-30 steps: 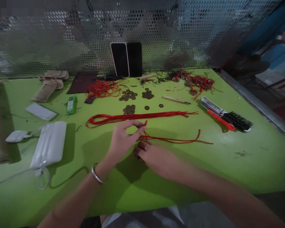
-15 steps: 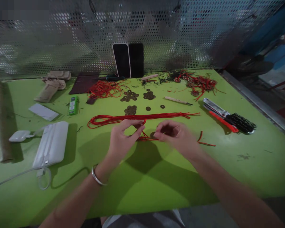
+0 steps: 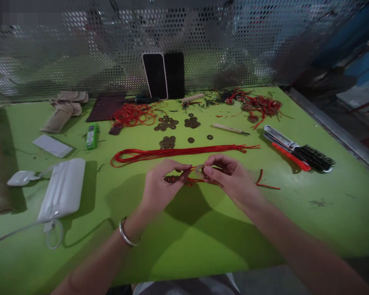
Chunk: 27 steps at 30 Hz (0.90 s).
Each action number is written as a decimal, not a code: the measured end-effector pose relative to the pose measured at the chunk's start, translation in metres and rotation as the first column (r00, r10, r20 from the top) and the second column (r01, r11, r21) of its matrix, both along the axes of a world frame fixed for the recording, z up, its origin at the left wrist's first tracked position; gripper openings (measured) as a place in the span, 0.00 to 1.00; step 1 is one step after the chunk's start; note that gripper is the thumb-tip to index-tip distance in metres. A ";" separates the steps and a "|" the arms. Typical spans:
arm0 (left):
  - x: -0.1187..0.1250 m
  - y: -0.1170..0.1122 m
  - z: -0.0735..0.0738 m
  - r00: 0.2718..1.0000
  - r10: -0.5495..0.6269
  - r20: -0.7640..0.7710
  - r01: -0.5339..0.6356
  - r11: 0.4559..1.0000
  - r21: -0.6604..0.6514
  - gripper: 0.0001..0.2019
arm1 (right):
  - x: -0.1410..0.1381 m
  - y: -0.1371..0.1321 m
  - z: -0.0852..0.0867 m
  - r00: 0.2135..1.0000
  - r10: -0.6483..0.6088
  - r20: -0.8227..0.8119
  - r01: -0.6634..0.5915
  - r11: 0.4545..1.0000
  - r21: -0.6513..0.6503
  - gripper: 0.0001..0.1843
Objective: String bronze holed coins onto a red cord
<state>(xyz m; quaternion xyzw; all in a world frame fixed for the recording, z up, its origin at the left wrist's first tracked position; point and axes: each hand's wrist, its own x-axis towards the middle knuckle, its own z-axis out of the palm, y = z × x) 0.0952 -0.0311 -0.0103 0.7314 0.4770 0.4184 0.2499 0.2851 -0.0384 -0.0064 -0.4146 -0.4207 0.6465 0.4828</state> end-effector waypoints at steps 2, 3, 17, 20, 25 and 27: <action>0.001 0.000 0.001 1.000 -0.021 0.006 0.021 1.000 0.010 0.06 | 0.000 0.000 0.000 1.000 0.005 -0.006 -0.005 1.000 0.005 0.11; 0.001 0.000 0.002 1.000 -0.031 0.007 0.030 0.999 0.021 0.07 | -0.001 0.000 -0.001 1.000 0.006 -0.011 -0.006 1.000 0.005 0.11; 0.004 0.000 0.006 0.997 -0.051 0.051 0.044 0.991 0.128 0.06 | -0.006 -0.001 -0.004 0.998 -0.002 -0.063 0.001 1.000 -0.022 0.09; 0.004 0.000 0.005 0.997 -0.063 0.038 0.057 0.989 0.138 0.07 | -0.008 -0.002 -0.003 0.997 0.000 -0.083 -0.003 1.000 -0.028 0.08; 0.003 0.000 0.005 0.996 -0.085 0.011 0.082 0.982 0.169 0.09 | -0.009 -0.003 -0.003 0.993 0.030 -0.118 -0.035 0.998 -0.046 0.08; 0.003 -0.001 0.005 0.996 -0.085 0.014 0.083 0.986 0.145 0.09 | -0.009 -0.003 -0.003 0.992 0.044 -0.116 -0.048 0.998 -0.038 0.09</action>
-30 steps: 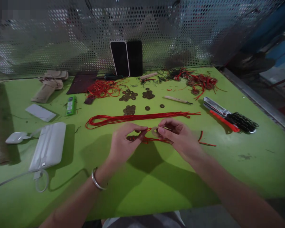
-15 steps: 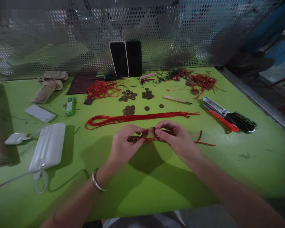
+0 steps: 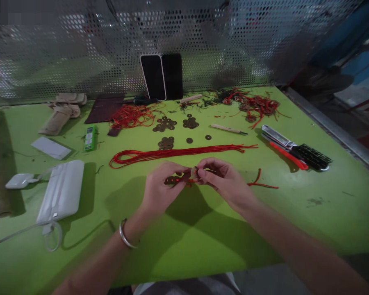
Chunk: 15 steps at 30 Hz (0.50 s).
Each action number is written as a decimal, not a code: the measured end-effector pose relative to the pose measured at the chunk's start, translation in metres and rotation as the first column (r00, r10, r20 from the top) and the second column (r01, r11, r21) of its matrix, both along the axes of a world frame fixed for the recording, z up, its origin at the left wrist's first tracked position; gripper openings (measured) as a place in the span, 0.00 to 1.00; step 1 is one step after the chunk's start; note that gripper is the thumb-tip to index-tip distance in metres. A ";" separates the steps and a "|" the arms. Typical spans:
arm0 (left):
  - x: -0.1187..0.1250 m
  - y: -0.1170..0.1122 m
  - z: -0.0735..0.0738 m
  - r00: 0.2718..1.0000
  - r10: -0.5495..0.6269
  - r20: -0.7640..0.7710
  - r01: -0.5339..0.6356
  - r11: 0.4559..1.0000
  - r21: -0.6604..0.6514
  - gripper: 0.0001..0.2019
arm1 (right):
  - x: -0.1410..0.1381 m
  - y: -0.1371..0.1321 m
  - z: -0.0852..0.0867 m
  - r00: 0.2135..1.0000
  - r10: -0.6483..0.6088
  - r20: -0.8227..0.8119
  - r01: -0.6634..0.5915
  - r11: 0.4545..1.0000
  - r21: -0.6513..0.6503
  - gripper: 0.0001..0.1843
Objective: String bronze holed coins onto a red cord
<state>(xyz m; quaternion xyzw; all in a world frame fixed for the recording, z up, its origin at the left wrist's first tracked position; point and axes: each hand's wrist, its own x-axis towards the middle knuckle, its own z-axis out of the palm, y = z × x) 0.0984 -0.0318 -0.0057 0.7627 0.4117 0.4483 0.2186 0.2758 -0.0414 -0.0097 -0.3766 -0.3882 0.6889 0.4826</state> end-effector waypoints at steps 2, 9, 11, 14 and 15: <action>0.000 0.000 -0.001 1.000 0.000 0.004 0.000 1.000 -0.016 0.09 | 0.000 0.000 0.000 1.000 0.024 0.014 -0.025 1.000 0.013 0.12; -0.001 0.000 -0.005 1.000 -0.022 0.014 0.022 1.000 -0.020 0.10 | 0.003 0.001 0.001 0.997 0.055 0.060 -0.057 0.998 0.034 0.07; -0.001 0.000 -0.005 0.999 -0.037 0.026 0.037 0.999 -0.025 0.10 | 0.003 0.002 0.000 0.998 0.041 0.054 -0.042 0.999 0.017 0.08; -0.001 0.000 -0.002 0.996 -0.048 0.077 0.053 0.996 -0.069 0.10 | 0.003 0.003 -0.002 0.999 0.019 0.049 -0.019 1.000 0.002 0.08; -0.001 0.000 -0.001 0.994 -0.050 0.097 0.059 0.994 -0.087 0.10 | 0.003 0.003 -0.003 0.999 0.016 0.050 -0.016 1.000 0.001 0.08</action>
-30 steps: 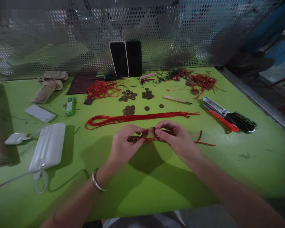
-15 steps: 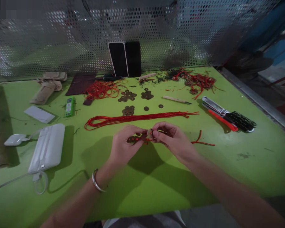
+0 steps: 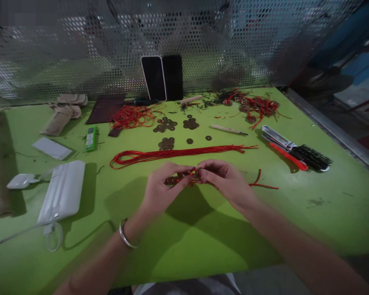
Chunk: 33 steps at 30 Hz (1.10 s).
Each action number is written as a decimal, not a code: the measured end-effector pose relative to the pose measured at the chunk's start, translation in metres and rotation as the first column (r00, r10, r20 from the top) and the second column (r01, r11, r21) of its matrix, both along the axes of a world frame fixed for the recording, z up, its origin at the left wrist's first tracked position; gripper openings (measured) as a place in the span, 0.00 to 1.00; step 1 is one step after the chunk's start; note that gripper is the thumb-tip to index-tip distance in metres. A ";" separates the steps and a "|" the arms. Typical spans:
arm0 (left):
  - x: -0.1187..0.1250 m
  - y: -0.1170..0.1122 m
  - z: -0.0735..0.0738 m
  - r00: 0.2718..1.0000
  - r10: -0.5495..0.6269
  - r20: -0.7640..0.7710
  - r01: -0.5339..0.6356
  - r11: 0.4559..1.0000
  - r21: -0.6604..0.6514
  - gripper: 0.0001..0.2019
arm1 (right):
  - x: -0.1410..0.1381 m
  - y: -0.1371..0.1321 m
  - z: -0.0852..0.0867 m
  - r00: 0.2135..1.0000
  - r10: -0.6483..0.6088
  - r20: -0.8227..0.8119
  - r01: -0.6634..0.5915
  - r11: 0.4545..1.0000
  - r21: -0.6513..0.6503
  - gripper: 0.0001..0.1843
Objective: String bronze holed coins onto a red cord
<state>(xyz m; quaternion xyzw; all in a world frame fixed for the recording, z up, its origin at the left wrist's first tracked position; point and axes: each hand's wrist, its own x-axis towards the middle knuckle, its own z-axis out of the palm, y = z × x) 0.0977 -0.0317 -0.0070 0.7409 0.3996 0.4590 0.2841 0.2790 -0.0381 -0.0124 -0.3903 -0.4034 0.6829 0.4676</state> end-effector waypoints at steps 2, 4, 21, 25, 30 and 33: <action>0.000 0.000 0.002 0.999 -0.012 0.040 0.013 0.999 -0.043 0.09 | 0.000 0.000 -0.001 1.000 0.001 0.005 -0.001 1.000 -0.003 0.08; 0.001 0.000 0.004 0.996 -0.021 0.087 0.030 0.994 -0.109 0.07 | 0.000 0.000 -0.001 1.000 0.008 0.007 -0.008 1.000 -0.006 0.08; 0.003 0.002 0.006 0.958 -0.037 0.284 0.139 0.927 -0.348 0.03 | 0.000 -0.002 0.005 0.997 0.073 -0.040 -0.072 0.997 0.028 0.08; 0.003 0.001 0.006 0.988 -0.025 0.155 0.056 0.979 -0.197 0.04 | 0.000 -0.003 0.005 0.998 0.062 -0.030 -0.061 0.998 0.029 0.08; 0.001 0.000 0.000 0.998 -0.010 0.057 0.010 1.000 0.004 0.10 | 0.000 -0.003 0.005 0.999 0.038 0.024 -0.039 0.999 0.034 0.12; 0.000 -0.001 -0.001 1.000 -0.012 0.028 0.011 0.999 0.051 0.10 | 0.000 -0.003 0.007 0.998 0.027 0.062 -0.030 0.999 0.035 0.11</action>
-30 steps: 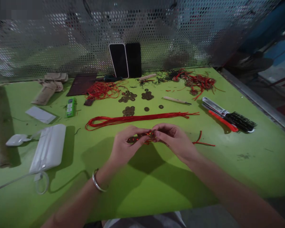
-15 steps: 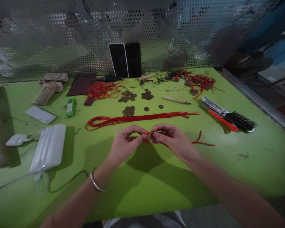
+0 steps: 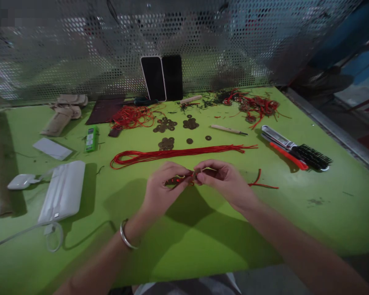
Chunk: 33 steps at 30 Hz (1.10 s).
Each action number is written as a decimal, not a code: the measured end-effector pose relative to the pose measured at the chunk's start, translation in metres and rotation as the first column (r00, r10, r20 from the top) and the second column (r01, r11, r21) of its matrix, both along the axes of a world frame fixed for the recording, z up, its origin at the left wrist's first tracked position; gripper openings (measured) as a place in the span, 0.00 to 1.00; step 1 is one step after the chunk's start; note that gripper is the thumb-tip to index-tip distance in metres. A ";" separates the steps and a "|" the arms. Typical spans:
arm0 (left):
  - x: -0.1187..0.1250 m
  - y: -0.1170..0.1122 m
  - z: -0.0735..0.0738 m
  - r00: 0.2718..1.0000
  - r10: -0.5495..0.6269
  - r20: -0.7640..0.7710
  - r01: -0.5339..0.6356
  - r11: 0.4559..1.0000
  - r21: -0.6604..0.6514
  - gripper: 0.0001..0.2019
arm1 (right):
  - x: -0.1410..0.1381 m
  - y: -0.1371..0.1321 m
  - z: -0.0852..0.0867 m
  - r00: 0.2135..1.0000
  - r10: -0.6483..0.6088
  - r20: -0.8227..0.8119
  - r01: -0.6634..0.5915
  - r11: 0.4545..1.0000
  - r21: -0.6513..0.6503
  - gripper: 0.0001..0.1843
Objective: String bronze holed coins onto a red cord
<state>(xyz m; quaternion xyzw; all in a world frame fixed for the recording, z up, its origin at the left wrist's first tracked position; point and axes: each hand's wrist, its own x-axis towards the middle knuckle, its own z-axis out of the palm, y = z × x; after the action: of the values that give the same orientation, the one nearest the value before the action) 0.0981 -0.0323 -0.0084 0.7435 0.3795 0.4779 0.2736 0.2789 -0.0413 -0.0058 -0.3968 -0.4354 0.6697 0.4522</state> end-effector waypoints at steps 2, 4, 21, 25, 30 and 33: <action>0.000 0.000 0.000 1.000 0.004 -0.011 -0.004 1.000 -0.010 0.09 | 0.000 0.001 0.001 1.000 -0.003 0.015 0.003 1.000 0.001 0.10; -0.001 0.000 0.000 1.000 0.008 -0.014 -0.008 1.000 -0.019 0.09 | 0.000 0.001 0.001 1.000 -0.016 0.012 0.016 1.000 0.018 0.10; 0.001 0.005 -0.002 0.955 -0.155 0.254 0.282 0.746 -0.603 0.09 | 0.001 0.003 0.001 0.991 -0.080 0.112 0.068 0.992 0.104 0.09; 0.001 0.007 -0.006 0.938 -0.114 0.327 0.310 0.693 -0.650 0.10 | 0.000 0.002 0.001 0.992 -0.061 0.108 0.050 0.994 0.099 0.09; 0.001 0.007 -0.005 0.902 -0.092 0.422 0.389 0.596 -0.703 0.10 | 0.002 0.002 0.002 0.993 0.009 0.117 -0.023 0.993 0.119 0.09; 0.002 0.007 -0.004 0.882 -0.093 0.462 0.425 0.580 -0.695 0.09 | 0.003 0.003 0.005 0.990 0.037 0.135 -0.053 0.992 0.114 0.08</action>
<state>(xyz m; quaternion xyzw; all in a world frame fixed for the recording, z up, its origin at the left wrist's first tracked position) 0.0997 -0.0256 -0.0123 0.4916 0.3731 0.3519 0.7038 0.2817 -0.0387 -0.0006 -0.4034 -0.5120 0.6251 0.4294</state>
